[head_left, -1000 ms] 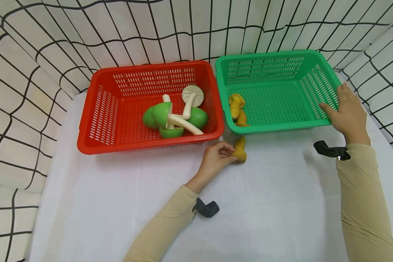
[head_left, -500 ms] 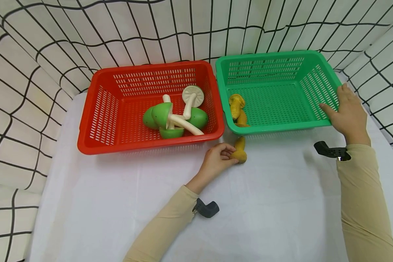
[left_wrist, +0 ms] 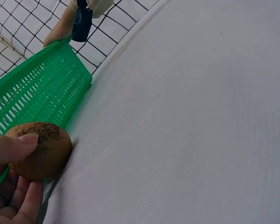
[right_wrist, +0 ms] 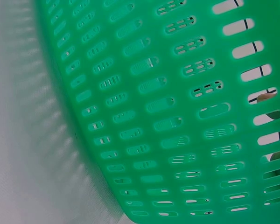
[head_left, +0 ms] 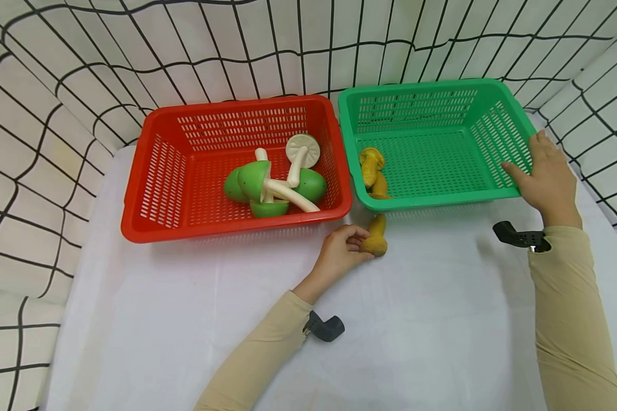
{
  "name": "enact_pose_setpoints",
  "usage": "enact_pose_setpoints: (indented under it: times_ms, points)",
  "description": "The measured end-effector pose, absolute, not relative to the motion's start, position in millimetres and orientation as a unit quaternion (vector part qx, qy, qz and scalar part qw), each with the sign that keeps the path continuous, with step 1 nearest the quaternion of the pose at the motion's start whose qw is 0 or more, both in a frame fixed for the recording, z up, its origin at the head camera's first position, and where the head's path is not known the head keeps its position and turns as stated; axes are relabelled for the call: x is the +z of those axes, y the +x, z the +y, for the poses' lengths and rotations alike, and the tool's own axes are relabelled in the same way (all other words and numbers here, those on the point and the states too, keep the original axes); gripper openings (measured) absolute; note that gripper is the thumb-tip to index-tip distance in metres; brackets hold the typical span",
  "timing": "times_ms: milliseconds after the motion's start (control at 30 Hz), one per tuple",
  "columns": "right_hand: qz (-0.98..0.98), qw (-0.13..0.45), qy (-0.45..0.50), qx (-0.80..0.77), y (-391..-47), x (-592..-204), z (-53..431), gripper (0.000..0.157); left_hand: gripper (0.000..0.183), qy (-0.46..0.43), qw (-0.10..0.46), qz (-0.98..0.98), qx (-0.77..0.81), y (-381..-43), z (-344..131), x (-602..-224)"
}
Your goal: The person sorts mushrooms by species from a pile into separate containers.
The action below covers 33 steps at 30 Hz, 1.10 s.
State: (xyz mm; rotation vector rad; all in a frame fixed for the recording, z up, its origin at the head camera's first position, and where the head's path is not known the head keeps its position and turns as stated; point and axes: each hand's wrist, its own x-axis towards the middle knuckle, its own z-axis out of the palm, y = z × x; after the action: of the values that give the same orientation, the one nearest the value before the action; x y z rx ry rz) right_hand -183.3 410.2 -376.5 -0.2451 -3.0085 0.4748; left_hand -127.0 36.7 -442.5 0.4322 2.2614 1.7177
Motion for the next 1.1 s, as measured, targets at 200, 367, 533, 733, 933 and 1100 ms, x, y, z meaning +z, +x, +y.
enact_pose_setpoints:
  times_ms: [200,367,533,733,933,1100]
  points:
    - [-0.984,0.043,-0.08,0.155,-184,-377,410,0.075,0.032,0.149,0.14,0.772,0.601,-126,36,-442]
    - [-0.984,0.039,-0.079,0.156,-183,-377,411,0.075,0.031,0.154,0.145,0.769,0.603,-125,37,-443]
    - [-0.984,0.037,-0.079,0.156,-183,-377,412,0.075,0.032,0.148,0.151,0.769,0.603,-124,37,-442]
    - [-0.984,0.035,-0.076,0.158,-182,-378,413,0.075,0.033,0.119,0.191,0.746,0.627,-124,37,-437]
    - [-0.984,0.033,-0.076,0.156,-182,-378,413,0.075,0.034,0.12,0.21,0.726,0.644,-124,37,-433]
    - [-0.984,0.035,-0.076,0.157,-182,-377,412,0.075,0.034,0.124,0.216,0.72,0.648,-122,37,-428]
